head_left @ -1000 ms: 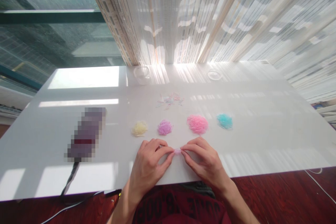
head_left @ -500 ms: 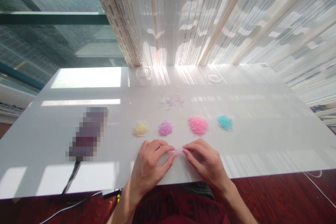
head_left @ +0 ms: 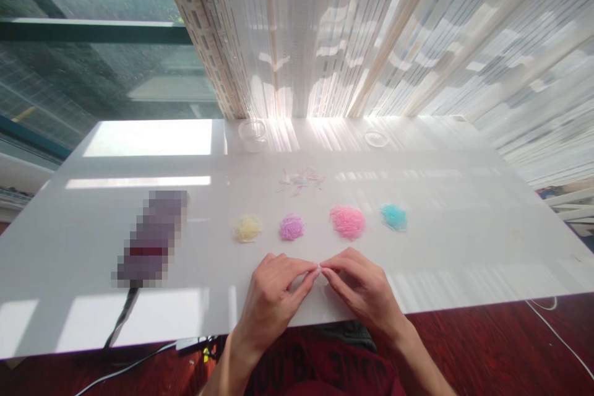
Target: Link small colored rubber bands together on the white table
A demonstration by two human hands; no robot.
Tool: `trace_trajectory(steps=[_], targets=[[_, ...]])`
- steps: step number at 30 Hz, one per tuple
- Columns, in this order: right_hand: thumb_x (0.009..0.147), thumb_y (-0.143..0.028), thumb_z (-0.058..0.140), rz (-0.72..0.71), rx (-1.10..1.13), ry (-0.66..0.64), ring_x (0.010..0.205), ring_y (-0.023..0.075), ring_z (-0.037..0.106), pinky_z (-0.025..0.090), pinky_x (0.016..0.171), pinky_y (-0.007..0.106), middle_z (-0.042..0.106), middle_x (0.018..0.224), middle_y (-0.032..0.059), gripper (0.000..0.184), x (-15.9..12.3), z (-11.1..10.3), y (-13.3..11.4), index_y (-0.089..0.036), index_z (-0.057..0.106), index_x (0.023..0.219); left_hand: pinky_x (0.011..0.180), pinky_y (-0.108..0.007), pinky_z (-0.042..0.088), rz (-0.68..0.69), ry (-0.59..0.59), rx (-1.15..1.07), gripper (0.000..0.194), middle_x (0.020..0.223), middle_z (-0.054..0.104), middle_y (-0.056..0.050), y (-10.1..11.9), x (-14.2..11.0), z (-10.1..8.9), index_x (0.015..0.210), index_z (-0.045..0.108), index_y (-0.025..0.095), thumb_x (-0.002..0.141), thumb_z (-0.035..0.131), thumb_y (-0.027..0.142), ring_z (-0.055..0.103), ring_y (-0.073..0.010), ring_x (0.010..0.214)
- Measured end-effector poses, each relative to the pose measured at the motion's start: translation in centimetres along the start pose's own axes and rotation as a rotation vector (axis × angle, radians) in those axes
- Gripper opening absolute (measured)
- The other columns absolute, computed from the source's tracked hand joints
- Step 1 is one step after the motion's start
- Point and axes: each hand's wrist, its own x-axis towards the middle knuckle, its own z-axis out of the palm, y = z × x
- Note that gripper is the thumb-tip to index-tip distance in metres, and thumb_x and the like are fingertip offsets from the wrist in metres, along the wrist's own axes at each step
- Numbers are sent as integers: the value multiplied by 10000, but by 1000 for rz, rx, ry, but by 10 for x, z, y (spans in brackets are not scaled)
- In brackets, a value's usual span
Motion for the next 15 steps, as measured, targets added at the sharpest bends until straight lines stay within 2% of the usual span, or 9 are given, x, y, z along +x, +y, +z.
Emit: trace_trajectory(steps=[6,15], targets=[[995,-198,651,8,17,-20,789,170,693,578,717,283,729,866,36,85,0,-2,-1,-227,730,1005,713,-336,458,-7,-12,-5,52,865,785,-7,-2,-1,0,999,710,219,1009,661,206,632,-159,668],[972,-167,662,-2,10,-15,765,163,679,559,701,271,717,840,25,76,0,-4,2,-225,707,954,739,-304,490,-27,-63,-54,122,931,769,-4,-5,1,-4,1053,698,243,999,648,144,663,-164,795]])
